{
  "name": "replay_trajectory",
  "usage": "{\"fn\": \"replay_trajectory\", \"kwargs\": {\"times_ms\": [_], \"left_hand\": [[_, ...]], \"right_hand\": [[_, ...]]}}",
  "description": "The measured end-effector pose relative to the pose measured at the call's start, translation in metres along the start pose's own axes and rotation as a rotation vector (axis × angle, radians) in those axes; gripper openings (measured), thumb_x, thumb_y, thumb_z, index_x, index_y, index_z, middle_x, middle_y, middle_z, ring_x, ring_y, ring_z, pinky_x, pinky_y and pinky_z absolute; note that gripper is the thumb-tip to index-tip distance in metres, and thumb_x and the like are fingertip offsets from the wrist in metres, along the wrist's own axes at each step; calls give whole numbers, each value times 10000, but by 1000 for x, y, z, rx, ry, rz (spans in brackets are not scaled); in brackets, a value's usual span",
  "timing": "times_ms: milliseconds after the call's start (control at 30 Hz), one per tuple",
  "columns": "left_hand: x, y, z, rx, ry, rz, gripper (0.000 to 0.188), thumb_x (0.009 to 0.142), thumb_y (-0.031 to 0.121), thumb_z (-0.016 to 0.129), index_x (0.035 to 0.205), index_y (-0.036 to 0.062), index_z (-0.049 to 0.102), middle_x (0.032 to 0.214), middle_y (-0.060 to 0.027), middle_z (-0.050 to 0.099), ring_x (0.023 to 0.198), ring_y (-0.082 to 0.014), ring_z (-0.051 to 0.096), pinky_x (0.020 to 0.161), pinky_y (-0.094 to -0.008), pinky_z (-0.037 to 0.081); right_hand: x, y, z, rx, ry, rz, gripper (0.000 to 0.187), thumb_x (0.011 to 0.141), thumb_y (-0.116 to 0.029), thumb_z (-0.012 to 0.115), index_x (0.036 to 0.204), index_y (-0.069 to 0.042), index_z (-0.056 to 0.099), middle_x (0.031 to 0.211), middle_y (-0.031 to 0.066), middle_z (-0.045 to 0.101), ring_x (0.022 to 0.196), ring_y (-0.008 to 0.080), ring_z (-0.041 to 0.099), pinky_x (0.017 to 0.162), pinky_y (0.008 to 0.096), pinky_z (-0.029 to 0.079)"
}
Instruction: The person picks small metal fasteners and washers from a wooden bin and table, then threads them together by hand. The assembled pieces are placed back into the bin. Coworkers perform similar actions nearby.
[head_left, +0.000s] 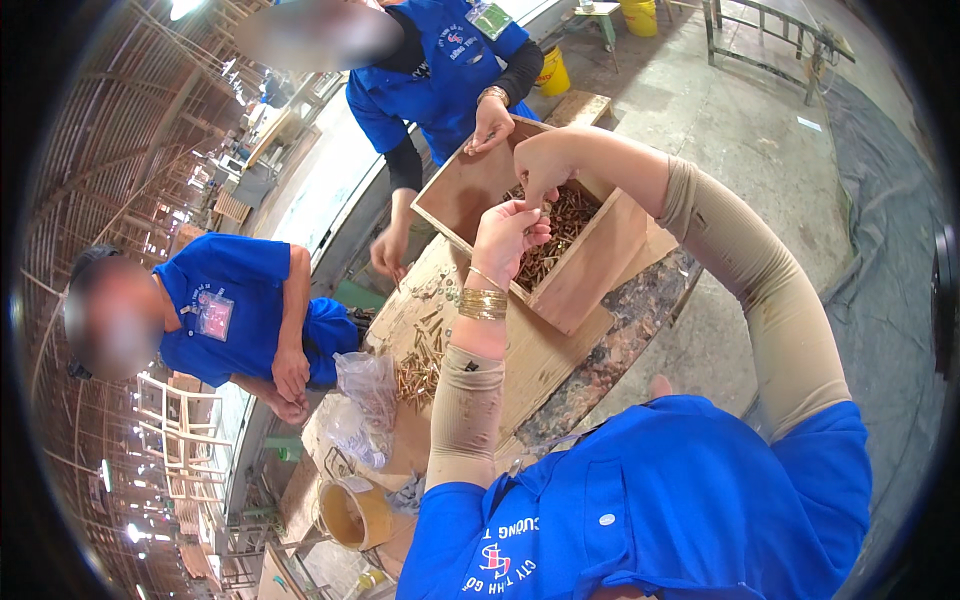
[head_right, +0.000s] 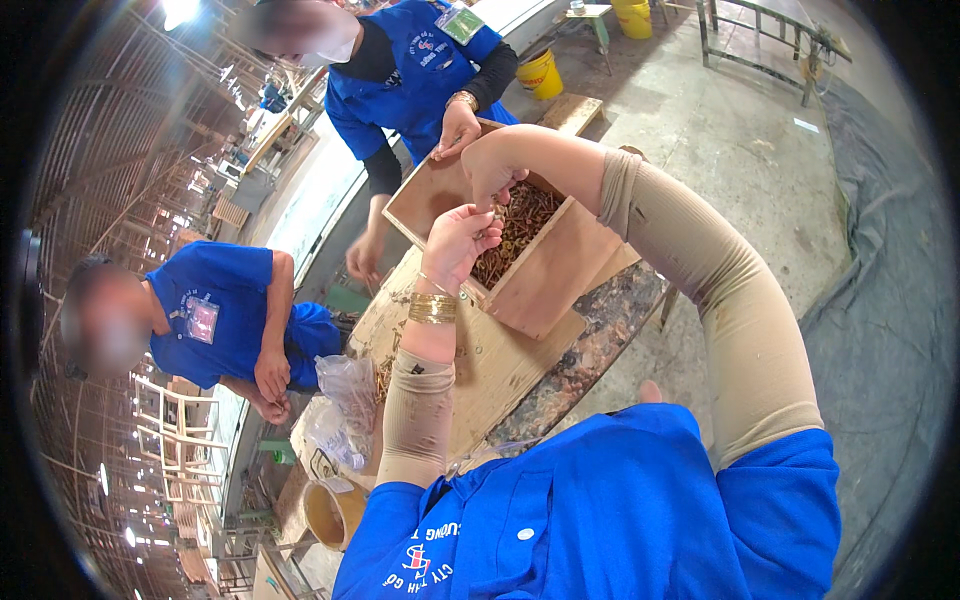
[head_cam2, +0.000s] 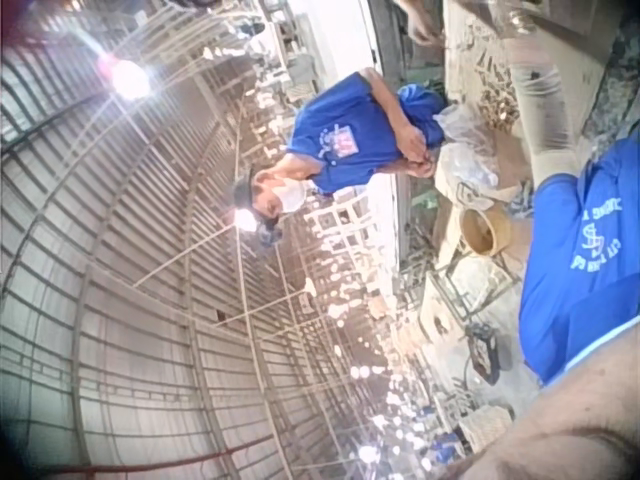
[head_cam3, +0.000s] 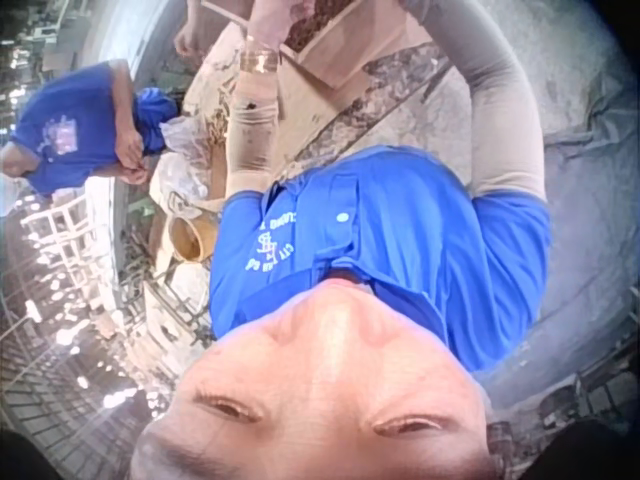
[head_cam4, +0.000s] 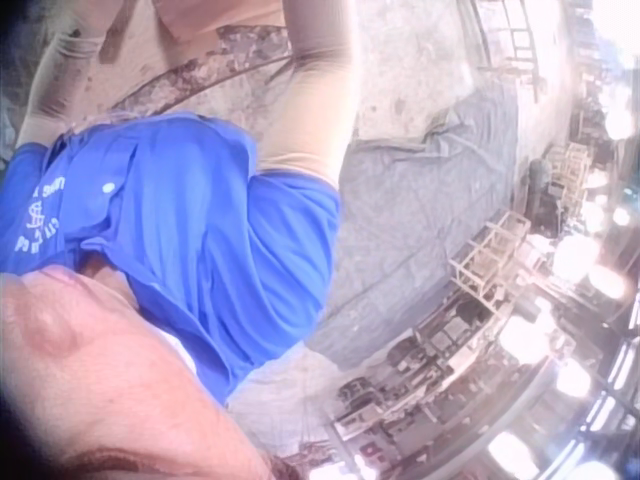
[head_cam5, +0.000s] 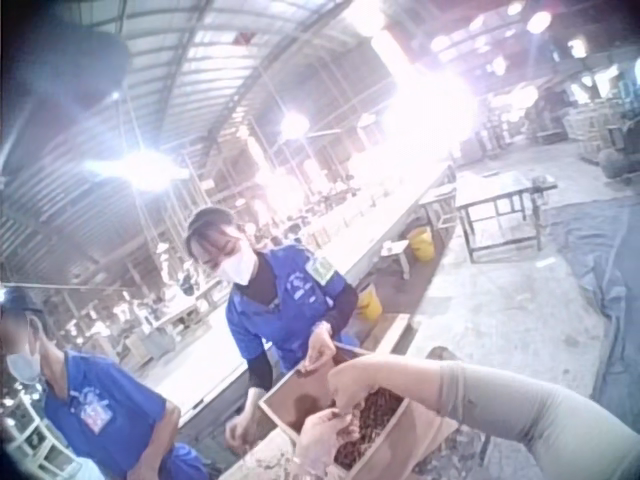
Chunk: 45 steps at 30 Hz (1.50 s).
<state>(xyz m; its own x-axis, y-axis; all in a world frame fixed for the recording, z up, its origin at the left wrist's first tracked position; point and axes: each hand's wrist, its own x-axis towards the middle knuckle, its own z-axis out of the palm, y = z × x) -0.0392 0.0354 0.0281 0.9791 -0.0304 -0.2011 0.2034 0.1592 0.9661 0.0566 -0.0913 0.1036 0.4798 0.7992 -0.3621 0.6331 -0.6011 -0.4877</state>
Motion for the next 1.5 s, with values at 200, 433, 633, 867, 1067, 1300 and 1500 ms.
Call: {"fn": "replay_trajectory", "kwargs": {"times_ms": [200, 433, 633, 867, 1067, 1300, 1500], "left_hand": [[9, -3, 2, -34, -14, -15, 96, 804, 19, 515, 895, -10, 528, 760, -90, 591, 638, -124, 570, 595, -235, 496], [29, -5, 2, 39, -25, -56, 148, 789, -1, 528, 929, -50, 536, 783, -112, 593, 680, -165, 593, 649, -276, 520], [46, -13, -2, -84, -85, -103, 177, 781, -37, 510, 948, -96, 513, 844, -149, 584, 786, -232, 599, 750, -299, 518], [49, -14, 7, -63, -104, -134, 149, 797, -8, 513, 939, -52, 525, 803, -113, 578, 721, -181, 592, 643, -259, 523], [45, -18, 10, -154, -162, -106, 148, 810, 14, 513, 953, -20, 525, 756, -84, 564, 645, -135, 554, 586, -241, 486], [38, -17, 15, -207, -140, -82, 169, 804, -18, 486, 970, -37, 508, 801, -110, 559, 689, -176, 560, 640, -273, 490], [37, -25, 9, -239, -152, 14, 208, 789, 2, 508, 992, -38, 487, 801, -115, 554, 690, -182, 559, 646, -293, 488]], "right_hand": [[4, 28, 10, 262, 10, -69, 129, 628, -116, 617, 724, -34, 589, 566, 26, 527, 448, 94, 436, 340, 234, 300], [-17, 67, 21, 752, 354, 114, 239, 692, -82, 546, 926, -38, 569, 655, 47, 573, 466, 76, 446, 374, 214, 339], [-29, 95, 37, 945, 364, 77, 204, 735, -43, 528, 933, 6, 547, 688, 86, 597, 454, 72, 461, 350, 201, 335], [-21, 93, 45, 1037, 335, 91, 125, 743, -87, 556, 849, -22, 569, 707, 62, 625, 456, 55, 454, 352, 192, 307], [-13, 84, 47, 892, 567, -33, 121, 721, -119, 614, 803, -49, 561, 716, 24, 633, 535, 29, 466, 464, 168, 339], [-4, 74, 66, 1172, 777, -67, 175, 746, -107, 628, 846, -4, 527, 753, 97, 632, 590, 101, 564, 504, 211, 430], [-4, 79, 66, 1663, 642, -172, 149, 787, -147, 592, 867, -22, 580, 781, 86, 630, 441, 42, 415, 364, 177, 303]]}}
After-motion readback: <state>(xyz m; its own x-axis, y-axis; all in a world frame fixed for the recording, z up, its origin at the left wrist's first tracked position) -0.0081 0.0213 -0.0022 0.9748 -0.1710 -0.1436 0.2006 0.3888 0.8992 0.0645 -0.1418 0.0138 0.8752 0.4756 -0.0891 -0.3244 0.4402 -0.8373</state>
